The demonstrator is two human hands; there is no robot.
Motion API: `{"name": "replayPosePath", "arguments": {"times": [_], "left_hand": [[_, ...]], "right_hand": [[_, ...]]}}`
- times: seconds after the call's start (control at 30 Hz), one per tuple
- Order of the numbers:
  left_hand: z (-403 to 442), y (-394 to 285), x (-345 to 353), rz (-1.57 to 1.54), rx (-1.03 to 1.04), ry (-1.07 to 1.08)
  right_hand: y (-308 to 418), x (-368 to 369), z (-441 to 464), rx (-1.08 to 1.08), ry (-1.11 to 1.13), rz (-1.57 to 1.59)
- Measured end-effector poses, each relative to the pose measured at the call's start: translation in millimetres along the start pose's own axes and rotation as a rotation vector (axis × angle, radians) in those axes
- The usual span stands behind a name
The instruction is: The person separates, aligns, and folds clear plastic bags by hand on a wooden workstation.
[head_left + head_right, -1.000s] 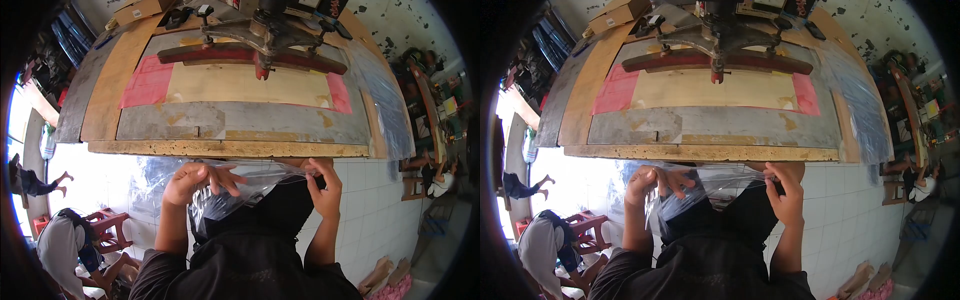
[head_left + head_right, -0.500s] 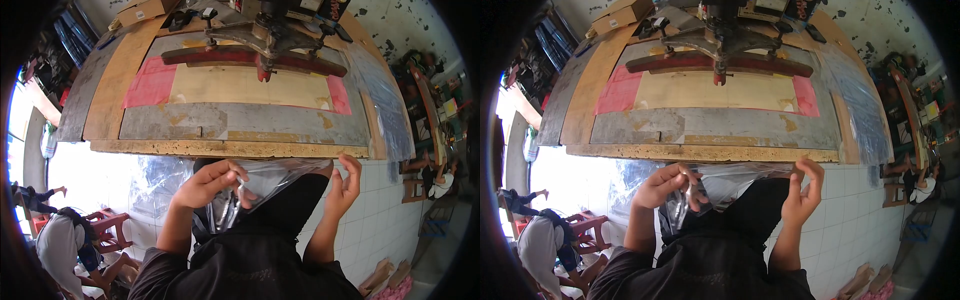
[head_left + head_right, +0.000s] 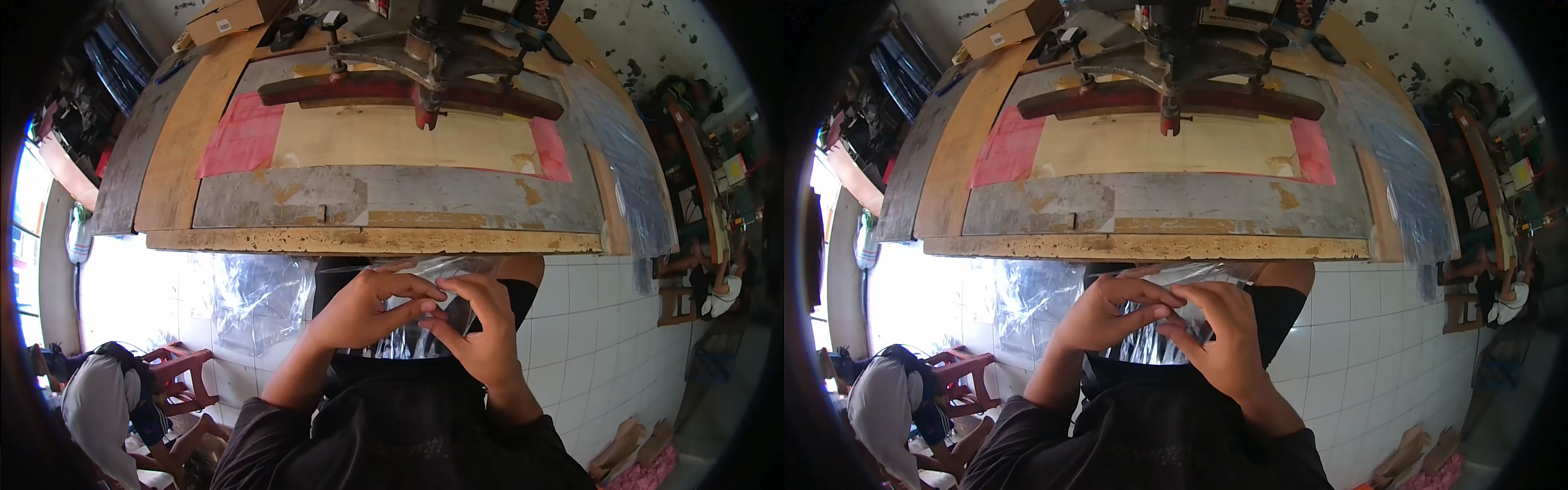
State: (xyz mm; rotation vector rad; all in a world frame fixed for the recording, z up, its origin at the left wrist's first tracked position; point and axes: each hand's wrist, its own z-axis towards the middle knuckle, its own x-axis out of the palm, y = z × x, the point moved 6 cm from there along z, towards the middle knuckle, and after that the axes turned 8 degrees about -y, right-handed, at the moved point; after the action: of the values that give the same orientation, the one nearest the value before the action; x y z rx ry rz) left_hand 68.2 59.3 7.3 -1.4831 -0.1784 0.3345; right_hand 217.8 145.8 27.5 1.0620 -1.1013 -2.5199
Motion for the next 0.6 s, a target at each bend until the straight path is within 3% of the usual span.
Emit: {"name": "replayPosePath", "arguments": {"times": [0.23,0.47,0.53,0.6], "left_hand": [[2.1,-4.1,4.9,0.236,0.281,-0.054],[-1.2,-2.7,7.7,0.281,0.283,-0.013],[-2.2,-11.9,6.4,0.371,0.415,-0.064],[-5.8,-10.0,6.2,0.417,0.418,-0.072]], "right_hand": [[0.3,-6.2,5.2,-0.042,-0.092,0.035],[-0.1,-6.1,12.5,-0.129,-0.089,0.001],[-2.5,-3.7,14.4,-0.108,-0.076,0.038],[-3.3,-2.9,12.4,-0.083,-0.068,0.045]]}}
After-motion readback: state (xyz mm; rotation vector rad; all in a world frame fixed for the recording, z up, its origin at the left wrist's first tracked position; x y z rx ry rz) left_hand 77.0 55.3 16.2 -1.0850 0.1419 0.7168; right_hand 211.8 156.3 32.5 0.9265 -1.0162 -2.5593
